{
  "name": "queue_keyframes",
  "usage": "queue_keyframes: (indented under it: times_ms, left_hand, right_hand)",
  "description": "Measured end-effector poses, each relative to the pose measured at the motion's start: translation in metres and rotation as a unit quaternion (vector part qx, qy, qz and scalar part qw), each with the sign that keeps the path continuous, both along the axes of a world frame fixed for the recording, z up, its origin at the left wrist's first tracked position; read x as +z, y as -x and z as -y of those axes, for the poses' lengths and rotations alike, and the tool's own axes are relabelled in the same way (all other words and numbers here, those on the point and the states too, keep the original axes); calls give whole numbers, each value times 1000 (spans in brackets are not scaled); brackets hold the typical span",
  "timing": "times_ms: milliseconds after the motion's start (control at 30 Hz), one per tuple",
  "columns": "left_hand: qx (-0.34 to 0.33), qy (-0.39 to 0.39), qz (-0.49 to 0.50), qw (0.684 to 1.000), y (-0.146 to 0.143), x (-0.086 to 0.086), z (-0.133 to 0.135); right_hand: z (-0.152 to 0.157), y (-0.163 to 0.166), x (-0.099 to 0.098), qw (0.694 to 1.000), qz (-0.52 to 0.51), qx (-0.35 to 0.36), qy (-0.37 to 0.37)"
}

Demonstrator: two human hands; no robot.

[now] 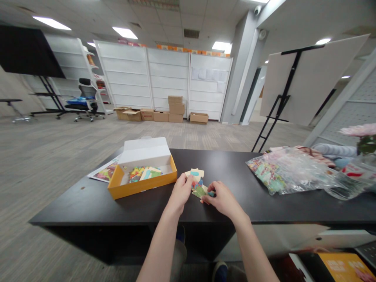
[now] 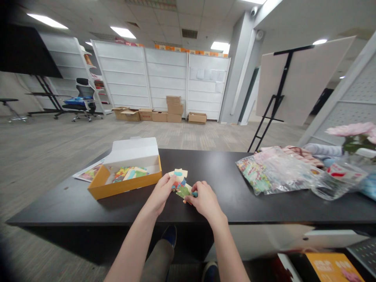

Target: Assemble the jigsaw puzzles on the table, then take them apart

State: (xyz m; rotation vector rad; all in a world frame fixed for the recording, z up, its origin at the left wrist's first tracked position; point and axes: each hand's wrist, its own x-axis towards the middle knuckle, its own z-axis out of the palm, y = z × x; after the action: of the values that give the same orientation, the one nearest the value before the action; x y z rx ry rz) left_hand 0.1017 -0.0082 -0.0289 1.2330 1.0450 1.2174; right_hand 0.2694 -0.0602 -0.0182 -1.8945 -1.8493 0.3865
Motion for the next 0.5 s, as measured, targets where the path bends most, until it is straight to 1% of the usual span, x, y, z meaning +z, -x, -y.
queue_keyframes:
  times_ms: [67, 200, 300, 367, 500]
  left_hand:
    - [1, -2, -6, 1000, 0, 0, 0]
    - [2, -2, -9, 1000, -1, 1, 0]
    - [-6, 0, -4, 1000, -3, 1, 2]
    - [-10, 1, -6, 1000, -3, 2, 3]
    - [-4, -11, -20, 1000, -2, 2, 3]
  right_hand:
    - [2, 0, 0, 1000, 8, -8, -6]
    - [8, 4, 3, 997, 64, -25, -28]
    - [10, 6, 6, 997, 78, -23, -18]
    - [11, 5, 8, 998, 56, -20, -5]
    - [9, 1, 9, 999, -38, -3, 19]
